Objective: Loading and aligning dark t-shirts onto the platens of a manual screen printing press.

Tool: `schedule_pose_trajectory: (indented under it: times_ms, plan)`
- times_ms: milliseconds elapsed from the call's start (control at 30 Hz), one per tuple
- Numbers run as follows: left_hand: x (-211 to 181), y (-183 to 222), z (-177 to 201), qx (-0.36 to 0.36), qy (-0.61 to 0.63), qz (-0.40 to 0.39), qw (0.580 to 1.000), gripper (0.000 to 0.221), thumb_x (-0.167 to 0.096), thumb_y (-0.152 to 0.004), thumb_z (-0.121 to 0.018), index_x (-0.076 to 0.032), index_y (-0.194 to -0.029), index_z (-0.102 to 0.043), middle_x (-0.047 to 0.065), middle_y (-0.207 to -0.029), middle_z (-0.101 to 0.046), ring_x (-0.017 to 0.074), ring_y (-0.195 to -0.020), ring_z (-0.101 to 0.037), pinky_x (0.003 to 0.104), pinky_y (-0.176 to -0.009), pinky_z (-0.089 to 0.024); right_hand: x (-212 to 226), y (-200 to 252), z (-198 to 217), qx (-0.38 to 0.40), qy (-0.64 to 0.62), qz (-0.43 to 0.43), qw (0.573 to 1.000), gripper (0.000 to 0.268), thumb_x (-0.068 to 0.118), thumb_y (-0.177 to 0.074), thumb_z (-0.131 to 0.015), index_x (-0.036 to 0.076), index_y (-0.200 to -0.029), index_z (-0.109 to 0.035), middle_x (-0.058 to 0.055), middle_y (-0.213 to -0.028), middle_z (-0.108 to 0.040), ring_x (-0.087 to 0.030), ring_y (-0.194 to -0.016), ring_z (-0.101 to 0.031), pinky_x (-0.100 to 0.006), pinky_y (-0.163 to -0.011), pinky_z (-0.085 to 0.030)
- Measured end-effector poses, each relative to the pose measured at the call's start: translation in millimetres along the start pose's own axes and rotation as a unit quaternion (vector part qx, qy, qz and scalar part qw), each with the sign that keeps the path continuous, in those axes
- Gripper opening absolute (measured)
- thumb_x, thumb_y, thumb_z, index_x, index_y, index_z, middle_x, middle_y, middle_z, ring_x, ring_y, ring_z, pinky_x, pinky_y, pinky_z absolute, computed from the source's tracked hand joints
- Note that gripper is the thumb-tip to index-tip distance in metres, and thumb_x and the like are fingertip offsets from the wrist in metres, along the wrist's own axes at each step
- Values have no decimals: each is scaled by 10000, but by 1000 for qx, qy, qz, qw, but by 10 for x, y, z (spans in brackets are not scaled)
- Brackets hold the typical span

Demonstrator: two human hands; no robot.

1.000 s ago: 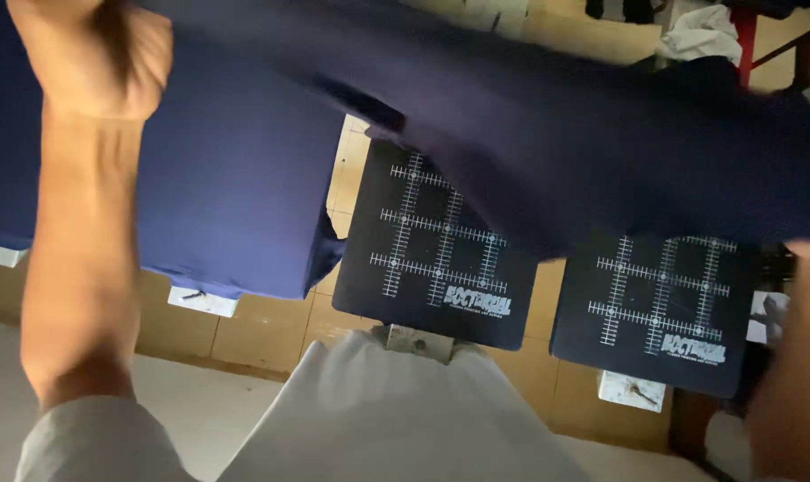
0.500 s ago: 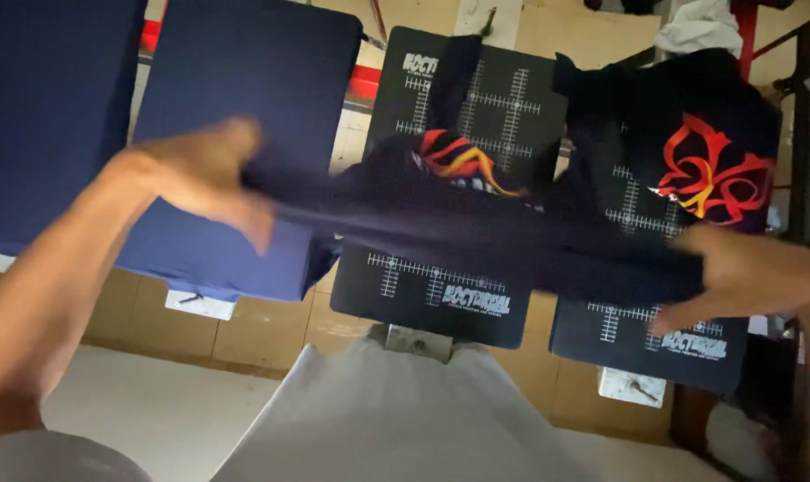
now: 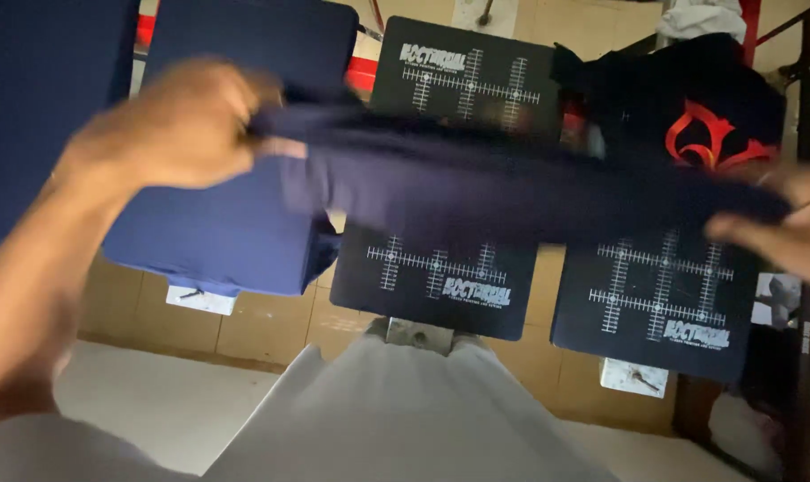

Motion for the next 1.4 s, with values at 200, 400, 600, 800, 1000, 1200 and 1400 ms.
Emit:
schedule_pose_trajectory:
  times_ms: [200,400,600,800,1000,1200,1400]
  plan:
    - [218,-115,-157,-59,171,47,982,509,-438,-727,-845,2,-946,-712,90,-747,-698,250,-697,-697,399,-642,-570,392,-270,17,107,-61,16,992,644,442,-767,-732,17,-1230,-589,-124,-961,-711,-163,-849,-680,-298,-738,-549]
    - [323,-119,-356,-105,216,83,967,458,-476,-843,-728,-49,-1006,-760,139,-721,-709,333,-659,-641,457,-644,-525,-287,-124,-252,11,-128,21,992,484,341,-851,-650,-73,-1085,-557,-255,-843,-637,-303,-720,-641,-405,-635,-539]
    - [302,-195,-840,64,158,95,981,798,-558,-575,-927,0,-1096,-697,152,-758,-752,278,-724,-709,420,-684,-580,1321,497,-84,88,-3,105,991,552,451,-727,-819,-17,-978,-670,-167,-953,-671,-227,-866,-666,-377,-740,-591]
    - [418,-348,-1354,-93,369,60,923,519,-399,-752,-850,-39,-1101,-715,124,-884,-769,250,-729,-713,409,-627,-570,646,217,-900,7,-188,-28,982,626,379,-821,-800,-31,-1221,-548,-271,-1140,-556,-395,-960,-551,-513,-797,-466]
    - [240,-367,-1807,72,264,54,960,471,-428,-736,-889,-54,-1010,-801,136,-743,-713,237,-697,-636,406,-646,-509,1595,520,-913,152,-46,-105,982,924,611,-732,-805,27,-1407,-567,-220,-1315,-615,-348,-1164,-649,-506,-947,-588]
    - [204,-88,-1786,64,334,149,929,492,-403,-693,-933,-61,-981,-727,54,-721,-719,185,-703,-677,389,-664,-541,1676,707,-1040,142,-96,-106,979,1192,681,-611,-839,24,-1517,-429,-268,-1406,-569,-368,-1270,-598,-476,-1020,-528]
    - [-42,315,-2340,78,325,60,941,497,-494,-764,-850,-35,-939,-774,97,-803,-715,232,-727,-635,408,-671,-484,1689,959,-1721,267,64,-78,958,1143,745,-663,-793,-26,-1452,-496,-235,-1421,-587,-327,-1251,-636,-417,-1032,-574]
Point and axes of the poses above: each hand's wrist, its own y-axis away from the middle knuckle, its own z-axis out of the back of the hand, x = y × z, the point moved 5 cm from there along -y, towards the middle knuckle
